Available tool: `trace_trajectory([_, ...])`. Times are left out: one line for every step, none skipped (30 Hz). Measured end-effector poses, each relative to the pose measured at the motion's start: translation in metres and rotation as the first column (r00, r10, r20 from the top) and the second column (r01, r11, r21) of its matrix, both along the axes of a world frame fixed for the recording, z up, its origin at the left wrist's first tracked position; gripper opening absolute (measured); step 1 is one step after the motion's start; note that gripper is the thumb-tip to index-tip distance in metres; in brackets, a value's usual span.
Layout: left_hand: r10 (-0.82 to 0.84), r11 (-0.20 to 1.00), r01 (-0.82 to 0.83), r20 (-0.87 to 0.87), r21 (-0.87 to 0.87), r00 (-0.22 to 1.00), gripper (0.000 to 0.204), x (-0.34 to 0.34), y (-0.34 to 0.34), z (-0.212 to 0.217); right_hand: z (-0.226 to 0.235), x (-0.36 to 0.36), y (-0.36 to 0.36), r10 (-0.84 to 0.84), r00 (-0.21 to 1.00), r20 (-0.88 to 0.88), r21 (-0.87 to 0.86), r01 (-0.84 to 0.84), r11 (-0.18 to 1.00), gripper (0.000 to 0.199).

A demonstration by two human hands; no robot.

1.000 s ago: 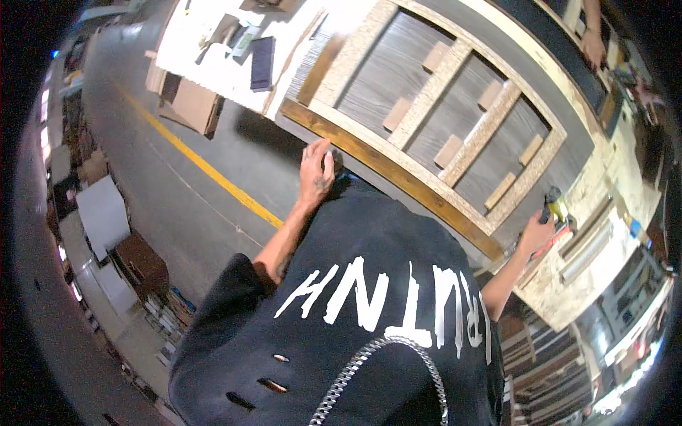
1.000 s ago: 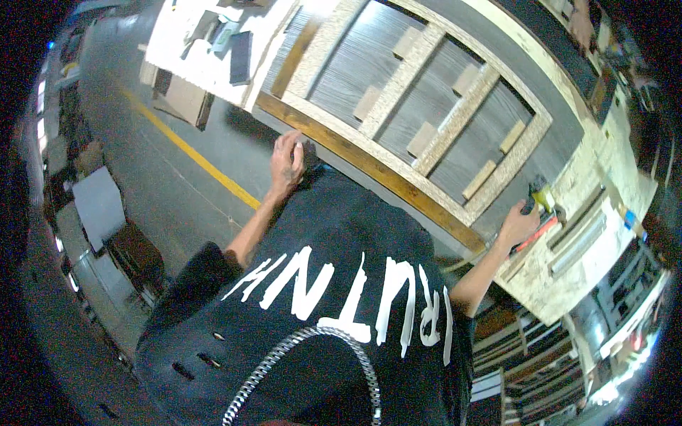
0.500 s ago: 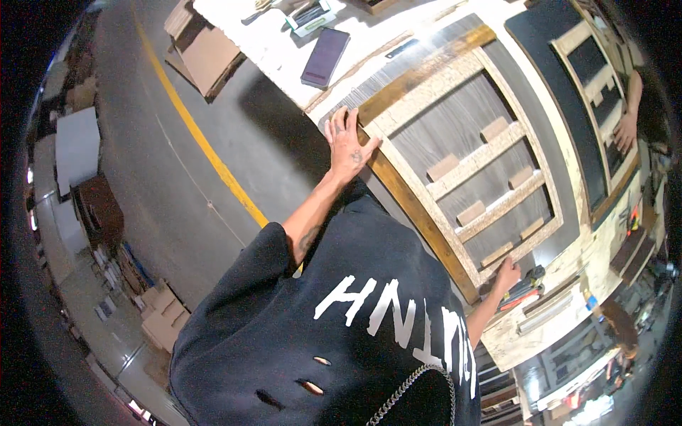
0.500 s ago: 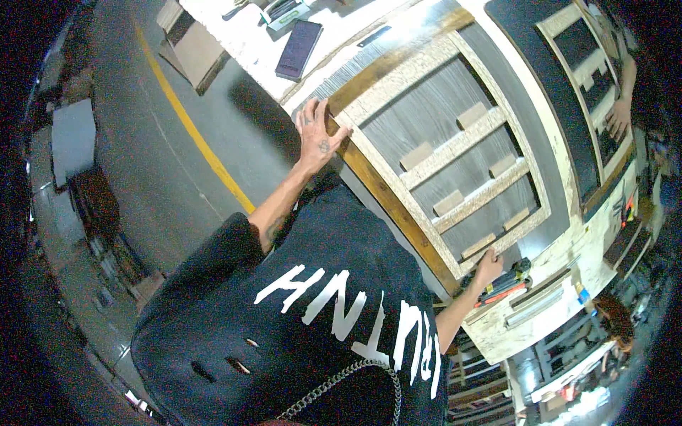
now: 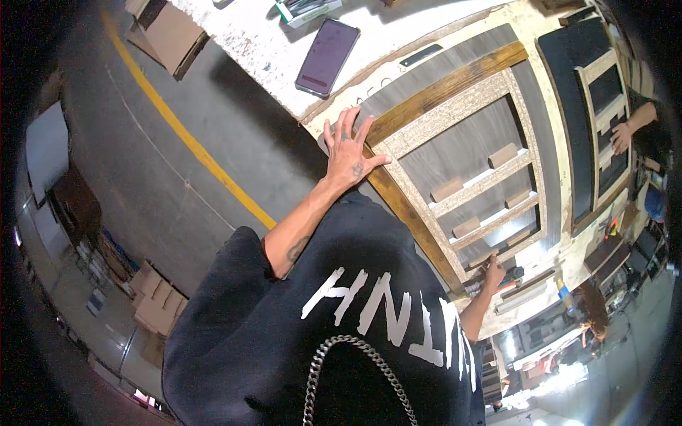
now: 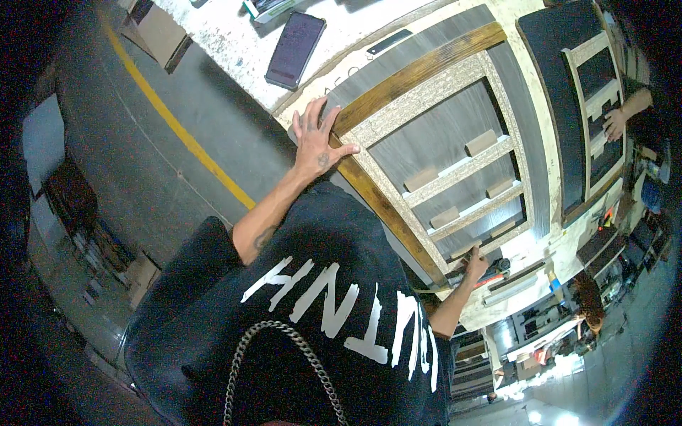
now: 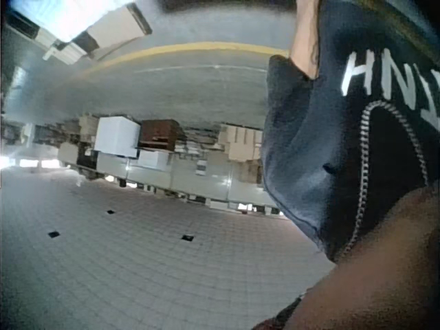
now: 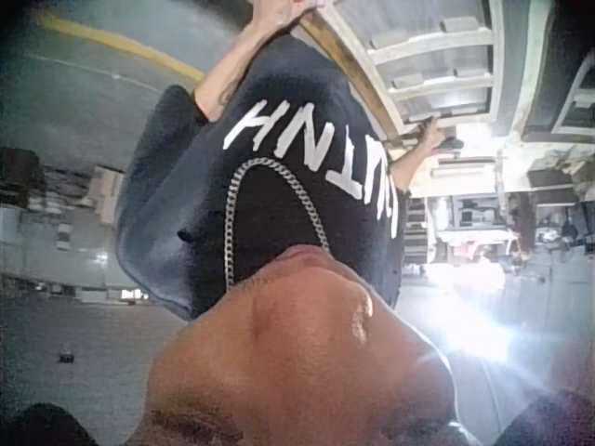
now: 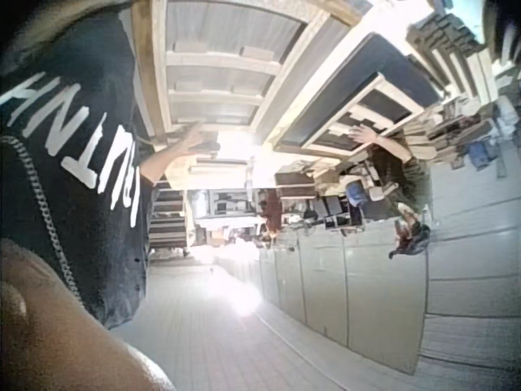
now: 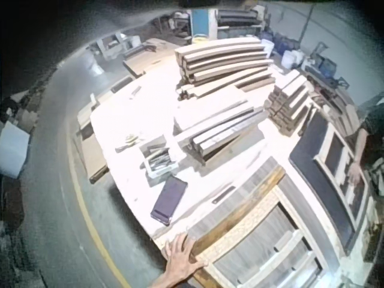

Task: Assembling a wooden frame by placing slats into a pre-cut panel and securing them with a nail gun.

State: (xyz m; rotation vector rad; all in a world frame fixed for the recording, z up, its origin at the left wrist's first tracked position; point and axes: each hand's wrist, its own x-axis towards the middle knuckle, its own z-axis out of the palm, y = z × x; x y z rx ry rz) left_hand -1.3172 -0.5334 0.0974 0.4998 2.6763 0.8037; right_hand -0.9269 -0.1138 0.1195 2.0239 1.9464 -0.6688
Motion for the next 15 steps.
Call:
trace_trajectory([-0.007,1.000,0.007,0.001,-0.001,1.000,0.093,-0.001,-0.001,-0.001,0.005,-0.009,-0.008,-0.002,1.000,-0.012,-0.007,0.002,1.000,0.056])
trace_trajectory([0.004,1.000,-0.004,0.021,-0.010,1.000,0.094,0.000,0.000,0.001,0.006,-0.011,-0.010,-0.008,1.000,-0.010,-0.009,0.008,1.000,0.056])
trace_trajectory([0.016,1.000,-0.016,0.038,-0.020,0.999,0.094,0.000,-0.001,0.003,0.007,-0.014,-0.012,-0.025,0.998,-0.056,-0.030,0.024,0.999,0.056])
trace_trajectory([0.011,1.000,-0.010,0.036,-0.024,0.999,0.094,0.000,-0.002,0.006,0.006,-0.018,-0.014,-0.044,0.994,-0.103,-0.053,0.038,0.998,0.056])
trace_trajectory([0.008,0.998,-0.004,0.057,-0.067,0.998,0.095,-0.003,0.002,0.012,0.004,-0.009,-0.012,-0.062,0.993,-0.104,-0.045,0.058,0.997,0.056])
trace_trajectory([0.006,0.994,0.003,0.078,-0.109,0.997,0.095,-0.005,0.004,0.016,-0.004,0.004,-0.006,0.051,0.996,-0.076,0.037,-0.049,0.998,0.057])
trace_trajectory([-0.014,0.995,0.022,0.077,-0.102,0.997,0.095,-0.006,0.007,0.020,-0.011,0.017,0.001,0.162,0.986,-0.039,0.115,-0.156,0.981,0.058])
trace_trajectory([-0.014,0.994,0.022,0.078,-0.107,0.997,0.094,-0.007,0.009,0.021,-0.016,0.027,0.002,0.218,0.975,0.035,0.167,-0.221,0.961,0.059])
trace_trajectory([-0.009,0.994,0.018,0.079,-0.112,0.997,0.092,-0.007,0.009,0.023,-0.019,0.031,0.003,0.199,0.979,0.033,0.171,-0.202,0.965,0.059])
trace_trajectory([-0.026,0.994,0.034,0.084,-0.099,0.996,0.091,-0.009,0.010,0.024,-0.022,0.036,0.005,0.179,0.978,0.104,0.188,-0.196,0.962,0.060])
trace_trajectory([-0.047,0.994,0.055,0.080,-0.094,0.996,0.091,-0.010,0.010,0.021,-0.025,0.040,0.007,0.157,0.972,0.173,0.205,-0.192,0.960,0.060])
trace_trajectory([-0.059,0.994,0.065,0.072,-0.084,0.996,0.090,-0.011,0.009,0.018,-0.024,0.042,0.006,0.173,0.971,0.164,0.203,-0.205,0.958,0.059])
trace_trajectory([-0.073,0.994,0.078,0.065,-0.070,0.995,0.089,-0.012,0.008,0.012,-0.021,0.046,0.005,0.146,0.976,0.164,0.210,-0.179,0.961,0.059])
trace_trajectory([-0.079,0.993,0.081,0.027,-0.081,0.997,0.086,-0.012,0.003,0.004,-0.011,0.034,0.001,0.151,0.979,0.136,0.101,-0.166,0.981,0.069])
trace_trajectory([-0.070,0.994,0.074,0.051,-0.081,0.996,0.081,-0.015,0.001,0.000,-0.001,0.023,-0.005,0.146,0.983,0.113,0.003,-0.147,0.989,0.082])
